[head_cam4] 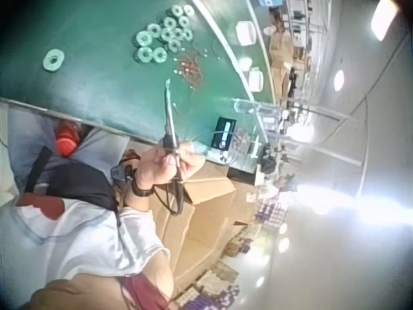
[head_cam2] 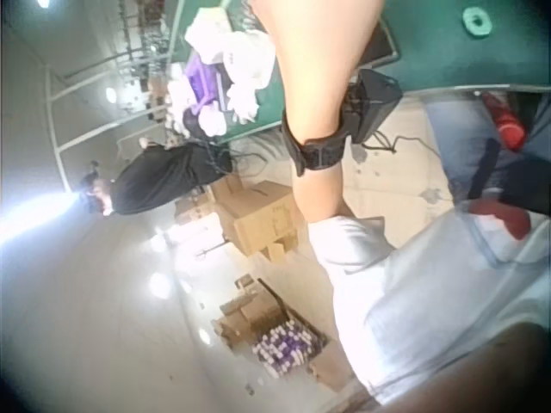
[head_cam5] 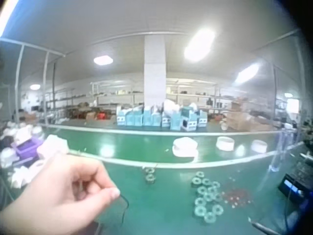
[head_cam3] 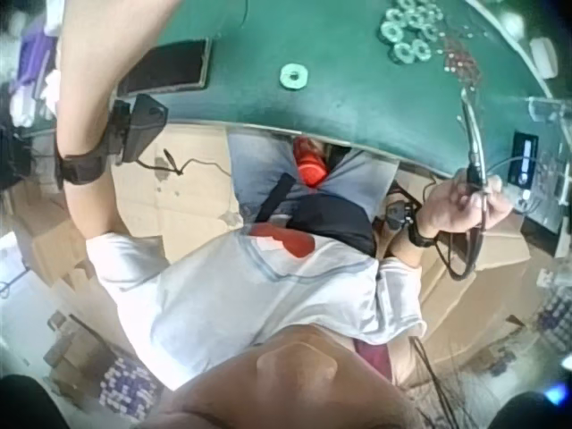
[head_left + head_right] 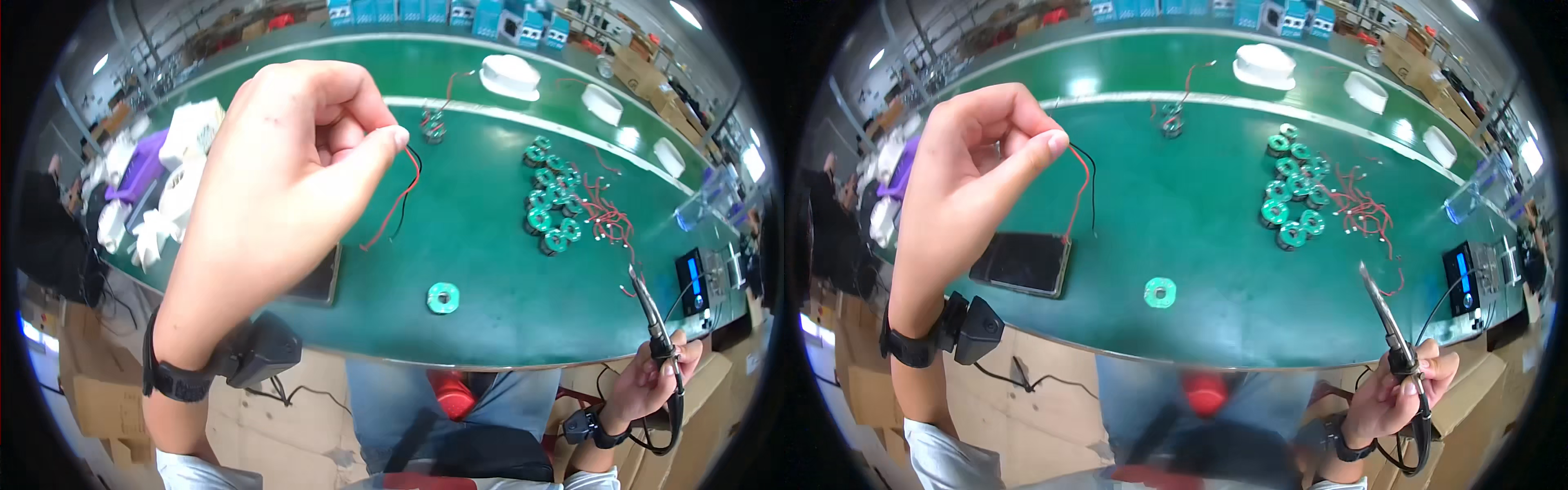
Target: The person uses a soldering iron to attach red and black wires to small green circular electronic components on a green workbench. The person repeatedly picks up components, aligns the wires, applies solder, and places the finished units into a pile.
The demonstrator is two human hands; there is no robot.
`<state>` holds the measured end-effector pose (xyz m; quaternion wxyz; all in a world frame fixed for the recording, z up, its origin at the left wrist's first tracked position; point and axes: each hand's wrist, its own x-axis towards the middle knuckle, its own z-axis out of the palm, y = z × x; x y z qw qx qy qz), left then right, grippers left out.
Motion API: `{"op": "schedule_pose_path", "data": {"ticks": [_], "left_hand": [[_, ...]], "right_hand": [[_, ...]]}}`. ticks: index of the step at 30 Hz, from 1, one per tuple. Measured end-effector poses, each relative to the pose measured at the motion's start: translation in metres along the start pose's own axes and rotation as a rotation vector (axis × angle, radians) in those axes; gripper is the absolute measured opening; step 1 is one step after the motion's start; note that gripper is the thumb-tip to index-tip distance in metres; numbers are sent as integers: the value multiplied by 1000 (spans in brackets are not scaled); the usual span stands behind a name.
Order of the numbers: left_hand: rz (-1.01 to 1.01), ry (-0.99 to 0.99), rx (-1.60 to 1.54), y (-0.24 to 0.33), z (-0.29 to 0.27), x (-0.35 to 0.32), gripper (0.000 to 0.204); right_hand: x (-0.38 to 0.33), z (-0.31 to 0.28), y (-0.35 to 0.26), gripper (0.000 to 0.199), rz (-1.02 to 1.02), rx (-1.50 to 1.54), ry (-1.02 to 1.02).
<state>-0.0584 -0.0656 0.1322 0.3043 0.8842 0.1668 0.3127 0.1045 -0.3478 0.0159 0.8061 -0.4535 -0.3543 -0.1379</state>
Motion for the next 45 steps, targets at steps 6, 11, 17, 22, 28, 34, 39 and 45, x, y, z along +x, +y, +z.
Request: {"op": "schedule_pose_path", "data": {"ticks": [6, 11, 17, 22, 28, 34, 39, 45], "left_hand": [[-82, -313, -1, 71, 36, 60, 12], [110, -522, 138, 118, 119, 102, 16], [167, -523, 353, 138, 221, 155, 41], [174, -497, 486, 127, 216, 165, 66], [114, -459, 285, 126, 113, 74, 59], [89, -190, 377, 76, 61, -33, 66], [-59, -249, 398, 0, 64, -78, 54], [-39, -235, 240, -37, 102, -70, 28]], "right_hand": [[-13, -55, -19, 29, -54, -96, 285], [-18, -81, -31, 30, -29, -81, 432], [-26, -99, -40, 37, 17, -28, 474], [-28, -110, -32, 28, -19, 22, 450], [-29, -112, -22, 33, 2, 145, 446], [-33, -104, -11, 25, 13, 54, 337], [-44, -93, -5, 24, 71, 12, 301], [-48, -82, -5, 25, 89, -36, 262]]}}
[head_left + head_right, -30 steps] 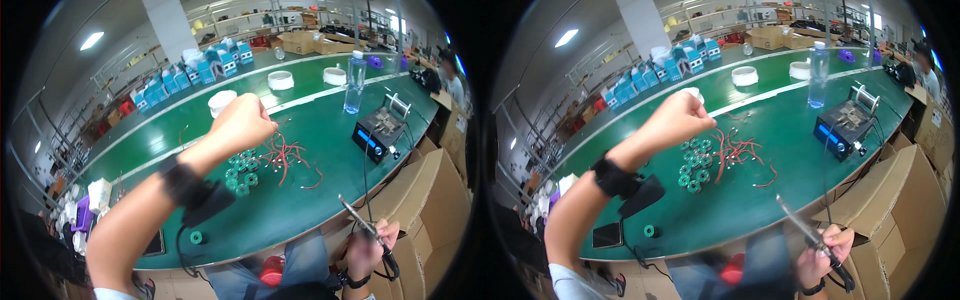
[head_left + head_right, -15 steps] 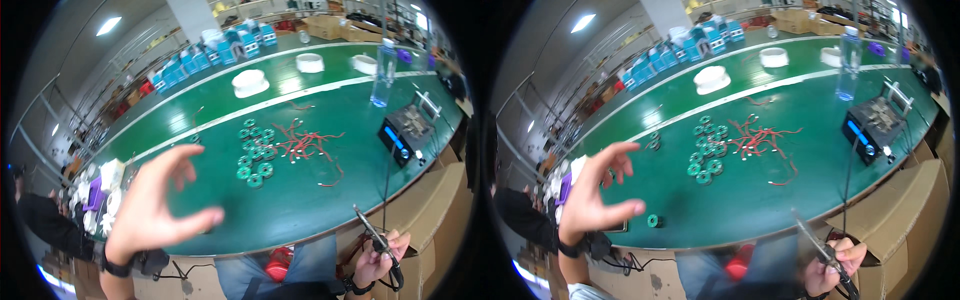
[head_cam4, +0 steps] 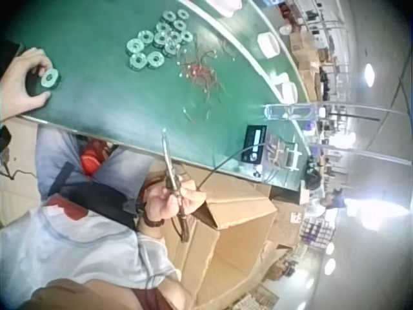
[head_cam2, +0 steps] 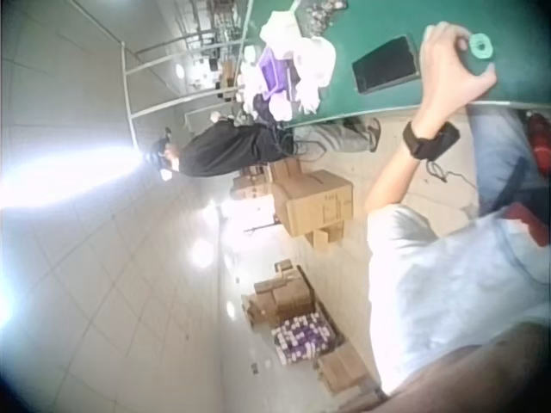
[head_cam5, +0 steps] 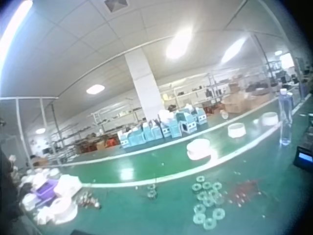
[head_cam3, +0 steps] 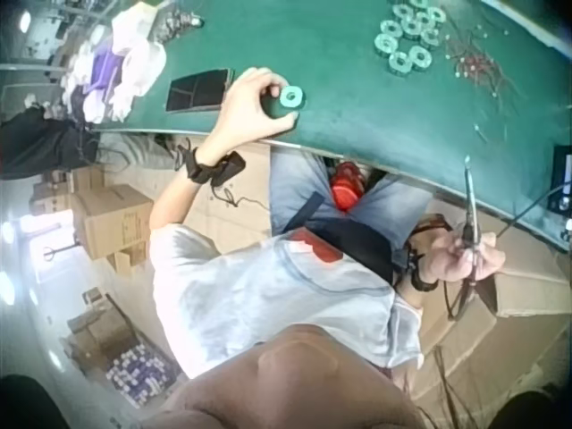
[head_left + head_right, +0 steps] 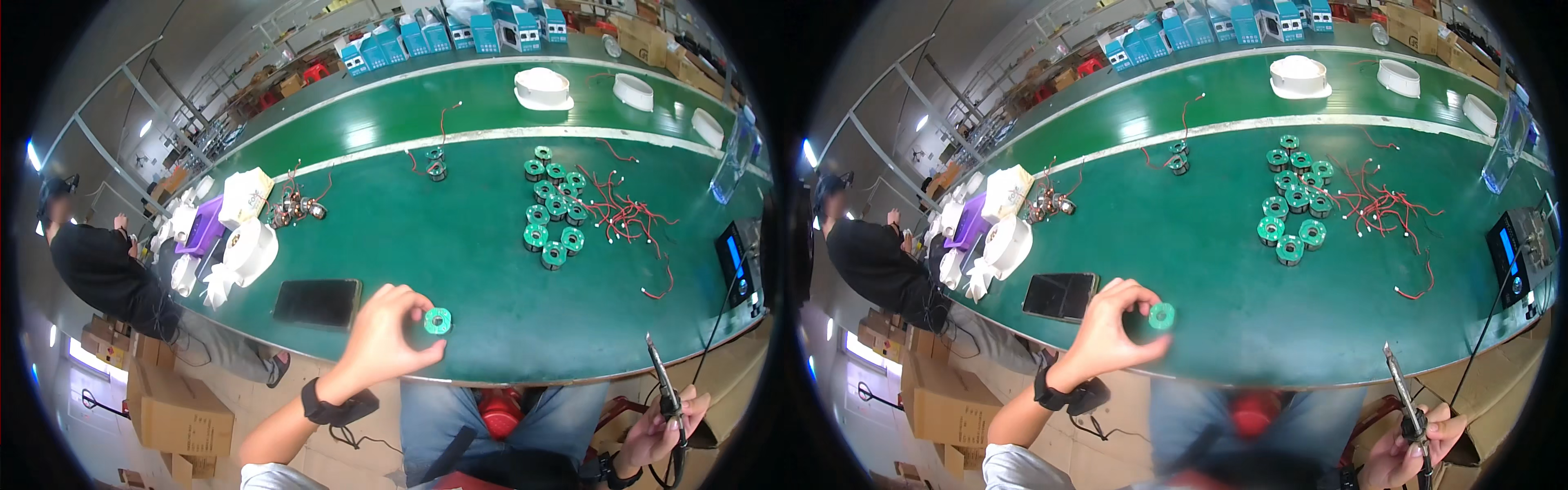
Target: The person uses a soldering iron to attach red and black wires to small green circular electronic components on a green workbench. The person repeatedly picks up components, aligns the wires, applies solder, and places the finished units into a pile.
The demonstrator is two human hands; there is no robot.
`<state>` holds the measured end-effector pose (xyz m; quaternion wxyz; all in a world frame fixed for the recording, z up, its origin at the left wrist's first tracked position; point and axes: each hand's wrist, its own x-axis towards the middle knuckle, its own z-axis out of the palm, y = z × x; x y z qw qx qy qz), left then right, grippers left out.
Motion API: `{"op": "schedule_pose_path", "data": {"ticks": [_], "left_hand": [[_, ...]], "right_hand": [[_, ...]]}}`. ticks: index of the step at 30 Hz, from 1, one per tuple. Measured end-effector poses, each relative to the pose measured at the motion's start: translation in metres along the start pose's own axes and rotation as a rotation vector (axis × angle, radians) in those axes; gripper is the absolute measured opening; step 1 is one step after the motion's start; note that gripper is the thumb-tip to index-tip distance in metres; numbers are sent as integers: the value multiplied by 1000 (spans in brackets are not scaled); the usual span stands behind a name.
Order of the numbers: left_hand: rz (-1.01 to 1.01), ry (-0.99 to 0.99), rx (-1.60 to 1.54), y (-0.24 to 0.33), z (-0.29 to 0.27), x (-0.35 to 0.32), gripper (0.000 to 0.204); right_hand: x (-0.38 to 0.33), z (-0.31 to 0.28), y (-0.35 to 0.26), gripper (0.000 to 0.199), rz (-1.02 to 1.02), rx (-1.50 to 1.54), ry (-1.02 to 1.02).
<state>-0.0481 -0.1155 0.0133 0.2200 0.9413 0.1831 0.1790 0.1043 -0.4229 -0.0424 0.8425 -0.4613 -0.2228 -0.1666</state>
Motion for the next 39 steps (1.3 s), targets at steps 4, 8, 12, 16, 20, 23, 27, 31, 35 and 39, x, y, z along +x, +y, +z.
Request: {"op": "schedule_pose_path", "data": {"ticks": [4, 8, 12, 16, 20, 23, 27, 31, 35, 39], "left_hand": [[4, -80, -41, 4, 4, 22, 23], [102, -79, -66, 17, 9, 57, 22], [130, -124, -101, 33, 35, 109, 26], [5, -115, 13, 29, 46, 136, 33], [9, -34, 64, 8, 49, 144, 32], [1, 22, -117, -8, 55, 151, 30], [-188, -42, -497, -18, 62, 155, 50], [-181, -11, -551, -21, 45, 145, 47], [-286, -69, -321, -41, 4, 127, 23], [-285, -28, -222, -78, -3, 135, 30]], "right_hand": [[3, 5, 3, 26, -17, -10, -31], [9, 6, 4, 28, 6, 18, -3], [19, 4, 4, 38, 83, -9, -12], [27, 3, 2, 46, 212, 20, -18], [36, -4, 1, 32, 361, -87, -165], [44, -10, 3, 28, 303, -173, -360], [41, 0, 11, 26, 222, -174, -331], [34, 6, 15, 31, 193, -226, -195], [33, 4, 19, 37, 108, -230, -170], [35, 5, 23, 38, 56, -215, -157]]}}
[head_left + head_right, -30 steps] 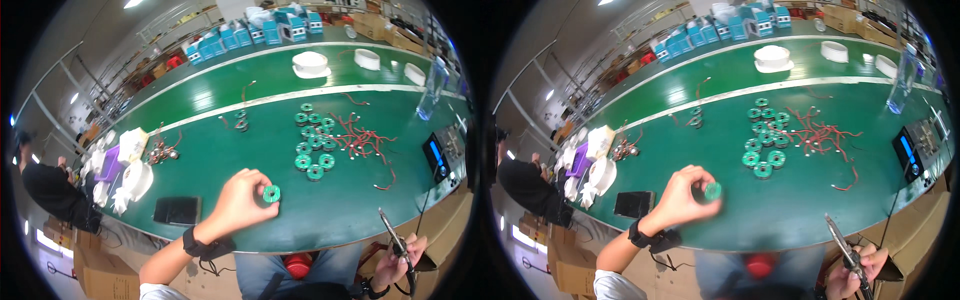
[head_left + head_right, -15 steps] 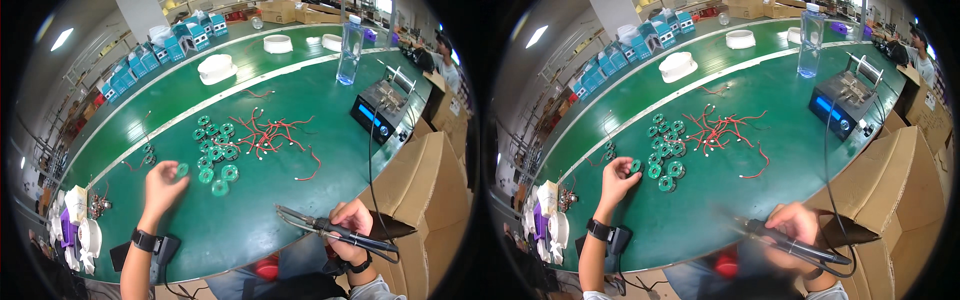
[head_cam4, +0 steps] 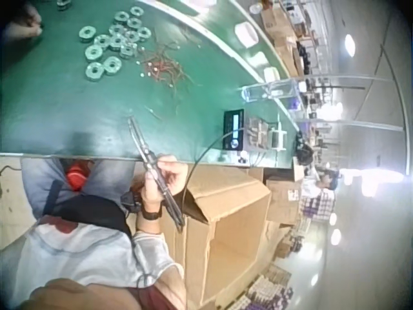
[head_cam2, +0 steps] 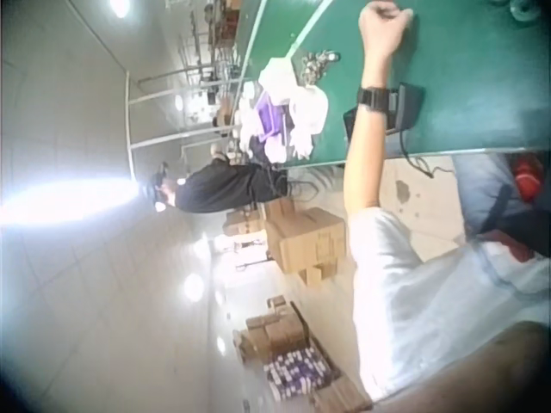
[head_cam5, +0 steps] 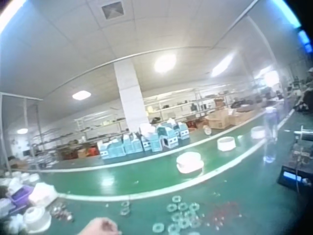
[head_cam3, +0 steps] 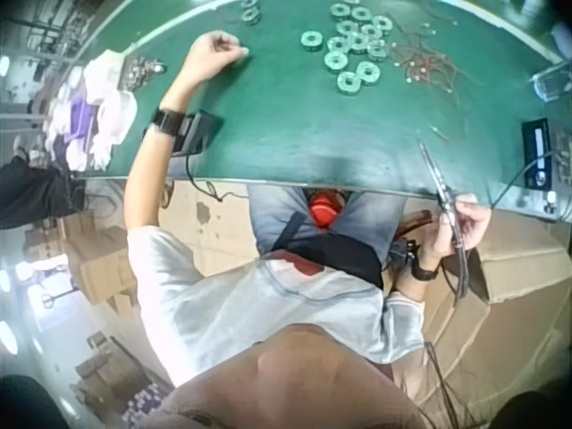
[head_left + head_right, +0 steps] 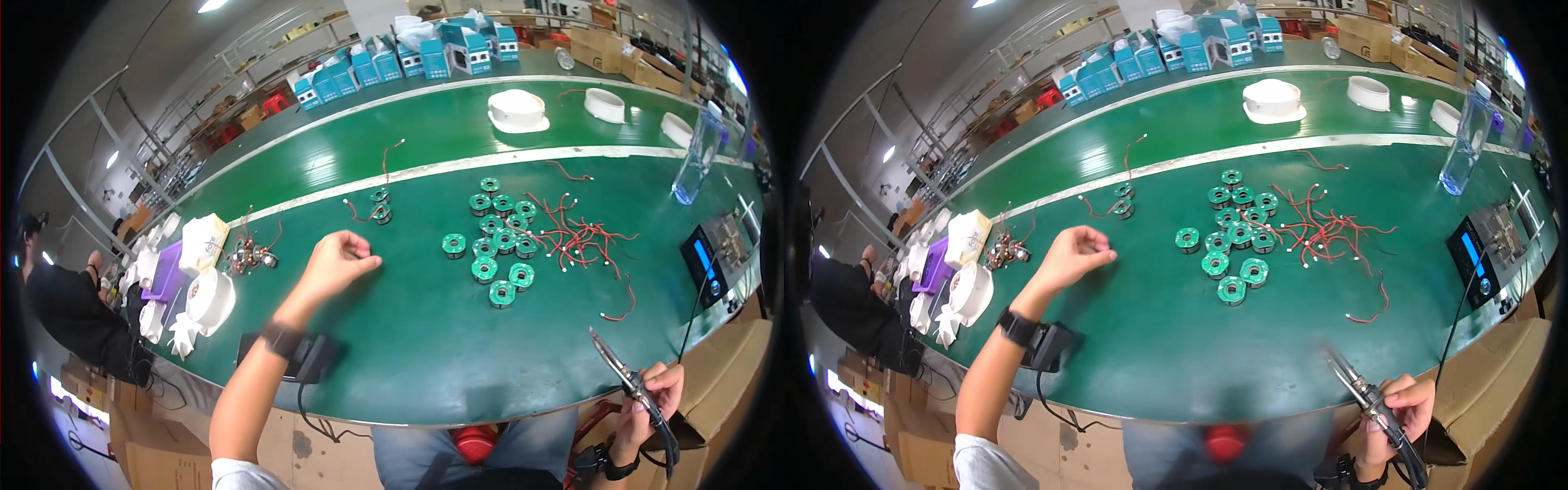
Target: The person uses a soldering iron to attach red and black wires to small green circular electronic components on a green workbench. The person repeatedly picks up components, aligns the wires, applies solder, and places the finished units into a pile.
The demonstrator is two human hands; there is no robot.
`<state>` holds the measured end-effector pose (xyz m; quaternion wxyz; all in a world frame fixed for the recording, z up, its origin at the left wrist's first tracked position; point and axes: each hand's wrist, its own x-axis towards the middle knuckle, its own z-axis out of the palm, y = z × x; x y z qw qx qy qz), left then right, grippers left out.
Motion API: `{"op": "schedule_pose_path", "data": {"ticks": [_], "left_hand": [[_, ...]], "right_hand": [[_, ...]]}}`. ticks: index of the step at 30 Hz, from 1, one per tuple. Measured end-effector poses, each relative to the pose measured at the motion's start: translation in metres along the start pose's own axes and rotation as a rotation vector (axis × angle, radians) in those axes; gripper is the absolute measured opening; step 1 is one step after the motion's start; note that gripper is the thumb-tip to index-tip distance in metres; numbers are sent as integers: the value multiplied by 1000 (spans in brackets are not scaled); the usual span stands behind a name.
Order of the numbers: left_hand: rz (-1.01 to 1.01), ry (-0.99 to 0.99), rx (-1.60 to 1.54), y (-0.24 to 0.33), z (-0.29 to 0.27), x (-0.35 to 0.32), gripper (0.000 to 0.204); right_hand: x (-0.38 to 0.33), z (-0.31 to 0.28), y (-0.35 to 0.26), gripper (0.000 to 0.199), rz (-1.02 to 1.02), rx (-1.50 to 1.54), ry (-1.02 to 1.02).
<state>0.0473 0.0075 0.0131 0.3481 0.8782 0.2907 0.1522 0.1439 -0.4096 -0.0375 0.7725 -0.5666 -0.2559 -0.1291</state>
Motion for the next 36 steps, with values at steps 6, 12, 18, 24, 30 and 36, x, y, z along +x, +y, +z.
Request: {"op": "schedule_pose_path", "data": {"ticks": [6, 12, 18, 24, 30, 36], "left_hand": [[49, 253, -31, -21, 26, 58, 41], [109, 4, -78, -1, 32, 53, 34], [383, -322, -214, 34, 56, 2, 34], [440, -434, -215, 48, 57, -19, 54], [336, -324, -256, 43, 47, -33, 57], [129, -118, -697, 56, 55, -42, 14]], "right_hand": [[0, 6, 4, 36, -20, 64, -36], [-4, 2, 5, 35, -1, 55, -26], [3, 7, 0, 35, 26, 61, -39], [5, 15, -8, 34, 46, 132, -117], [-2, 23, -9, 36, 48, 108, -102], [4, 29, -8, 33, 59, -34, -189]]}}
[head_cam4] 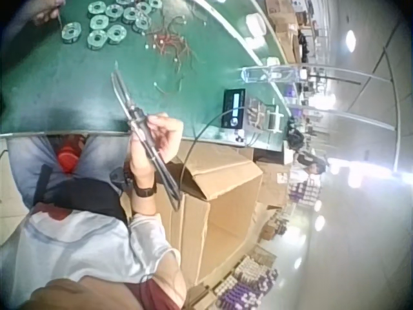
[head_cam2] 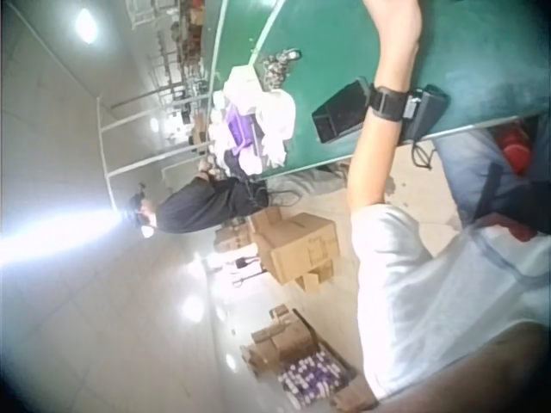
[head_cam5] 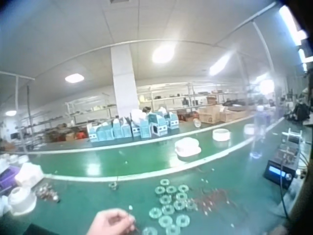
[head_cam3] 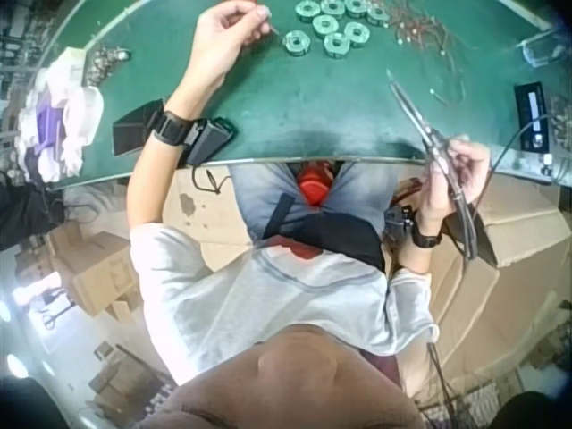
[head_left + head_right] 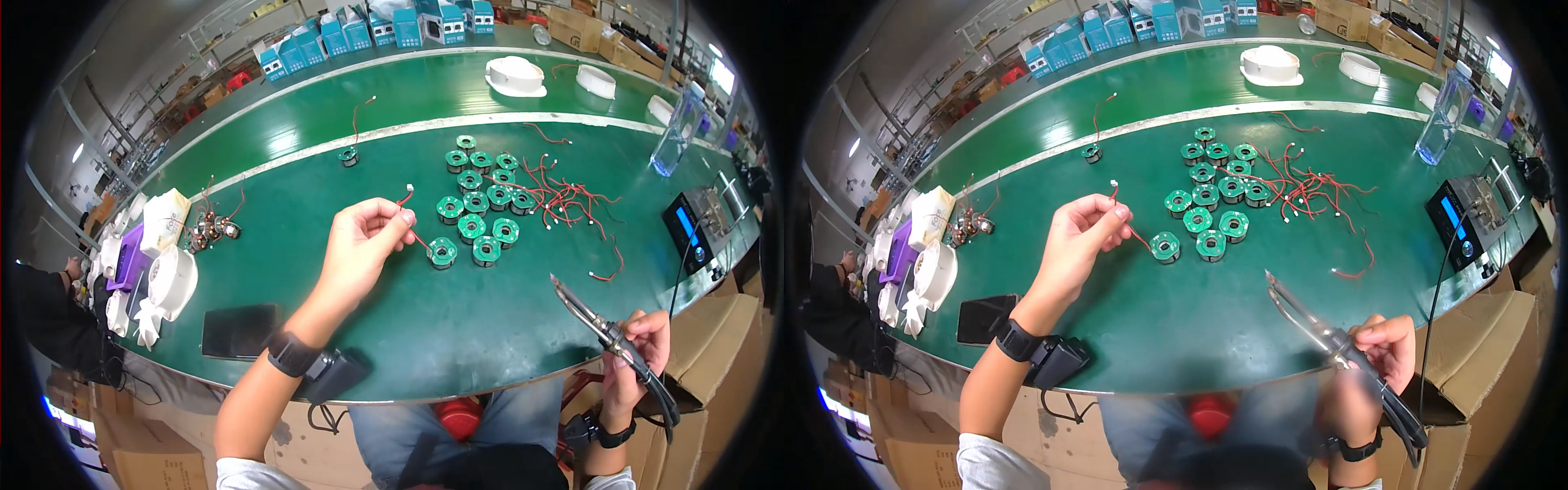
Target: The person uses a soldering iron to attach red and black wires to small green circular electronic components on a green workbench. The person repeatedly picks up components, aligns the wires, applies solder, and places the finished units into a pile.
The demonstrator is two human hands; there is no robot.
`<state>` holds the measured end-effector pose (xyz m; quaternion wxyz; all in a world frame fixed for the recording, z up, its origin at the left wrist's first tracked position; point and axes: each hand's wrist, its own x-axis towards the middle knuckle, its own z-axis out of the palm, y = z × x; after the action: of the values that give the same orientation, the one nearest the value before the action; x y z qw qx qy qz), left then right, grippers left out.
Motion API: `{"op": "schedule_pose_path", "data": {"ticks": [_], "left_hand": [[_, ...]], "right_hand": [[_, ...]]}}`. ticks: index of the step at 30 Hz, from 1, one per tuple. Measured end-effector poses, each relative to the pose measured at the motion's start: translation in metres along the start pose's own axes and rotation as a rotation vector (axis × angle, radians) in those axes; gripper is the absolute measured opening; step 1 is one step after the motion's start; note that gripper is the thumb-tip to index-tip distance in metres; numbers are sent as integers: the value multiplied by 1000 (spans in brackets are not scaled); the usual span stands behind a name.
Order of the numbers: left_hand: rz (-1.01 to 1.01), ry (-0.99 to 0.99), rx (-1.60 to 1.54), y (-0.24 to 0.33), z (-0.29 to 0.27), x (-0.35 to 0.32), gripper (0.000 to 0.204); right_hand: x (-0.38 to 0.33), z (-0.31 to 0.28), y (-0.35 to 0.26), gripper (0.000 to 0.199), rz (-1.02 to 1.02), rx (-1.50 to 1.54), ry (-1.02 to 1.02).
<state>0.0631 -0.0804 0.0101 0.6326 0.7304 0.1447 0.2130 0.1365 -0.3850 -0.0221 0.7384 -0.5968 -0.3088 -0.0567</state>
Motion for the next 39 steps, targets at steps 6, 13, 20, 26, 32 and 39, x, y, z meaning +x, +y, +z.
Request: {"op": "schedule_pose_path", "data": {"ticks": [6, 13, 20, 26, 32, 39], "left_hand": [[132, 52, 544, 2, -17, 10, 19], [176, 46, 153, -9, -29, 22, 4], [170, 73, 271, -4, -36, 31, 4], [142, -37, 445, 4, -46, 37, 7], [106, -17, 401, 7, -55, 25, 8], [203, 85, 589, 10, -55, 21, 6]], "right_hand": [[28, 18, -13, 24, 153, 52, -140], [77, 61, -9, 18, 120, 84, -286], [125, 98, -2, 14, 185, 71, -438], [121, 117, 17, 13, 110, 68, -425], [100, 126, 21, 13, 255, 122, -356], [83, 123, 24, 16, 166, 135, -424]]}}
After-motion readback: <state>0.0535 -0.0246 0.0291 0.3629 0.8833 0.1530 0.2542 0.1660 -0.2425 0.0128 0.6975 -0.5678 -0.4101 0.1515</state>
